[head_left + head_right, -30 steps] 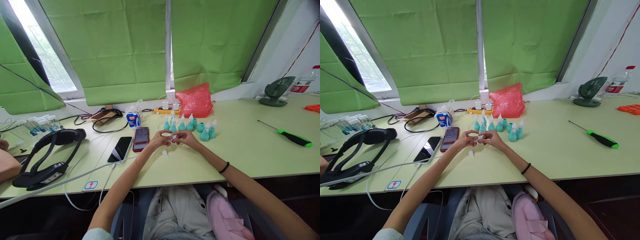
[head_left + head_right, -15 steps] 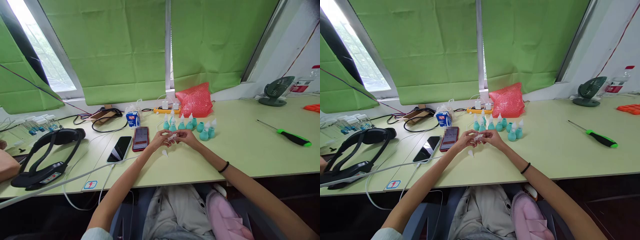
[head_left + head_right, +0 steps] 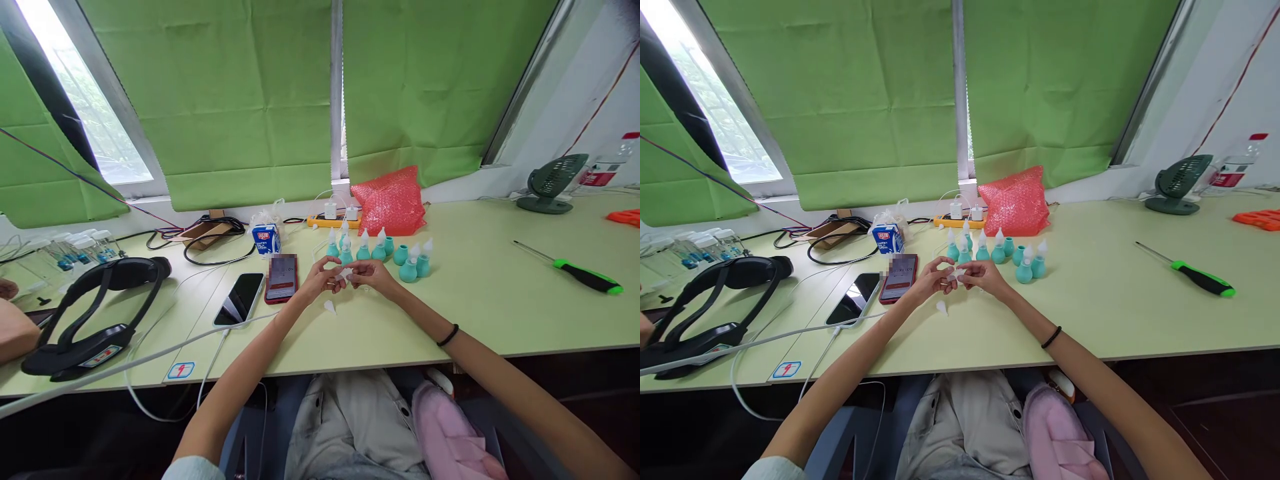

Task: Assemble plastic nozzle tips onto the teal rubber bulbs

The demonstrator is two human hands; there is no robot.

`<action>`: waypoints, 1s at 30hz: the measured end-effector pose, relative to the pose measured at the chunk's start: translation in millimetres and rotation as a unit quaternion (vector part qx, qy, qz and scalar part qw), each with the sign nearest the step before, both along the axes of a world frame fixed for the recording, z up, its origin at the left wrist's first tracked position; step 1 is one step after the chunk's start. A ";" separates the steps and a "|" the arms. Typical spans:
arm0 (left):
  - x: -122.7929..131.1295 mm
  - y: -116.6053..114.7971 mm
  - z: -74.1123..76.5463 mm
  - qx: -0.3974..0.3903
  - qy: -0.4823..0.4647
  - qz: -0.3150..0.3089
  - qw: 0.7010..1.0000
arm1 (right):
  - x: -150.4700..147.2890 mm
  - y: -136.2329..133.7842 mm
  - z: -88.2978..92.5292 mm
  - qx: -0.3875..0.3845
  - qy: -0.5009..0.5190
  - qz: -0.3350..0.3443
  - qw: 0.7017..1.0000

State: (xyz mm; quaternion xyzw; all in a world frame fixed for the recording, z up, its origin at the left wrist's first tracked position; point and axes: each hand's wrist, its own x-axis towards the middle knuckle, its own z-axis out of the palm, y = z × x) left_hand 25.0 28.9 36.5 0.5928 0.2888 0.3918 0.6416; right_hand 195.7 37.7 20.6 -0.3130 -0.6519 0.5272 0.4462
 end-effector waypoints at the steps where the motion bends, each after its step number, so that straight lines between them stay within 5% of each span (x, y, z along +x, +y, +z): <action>1: 0.0 0.6 -0.2 -0.005 0.001 -0.003 1.000 | -0.1 -0.1 0.3 0.000 0.000 -0.001 1.000; 30: 0.4 2.6 -1.5 -0.025 0.029 0.016 0.999 | 0.4 1.5 -1.9 0.011 -0.003 -0.010 1.000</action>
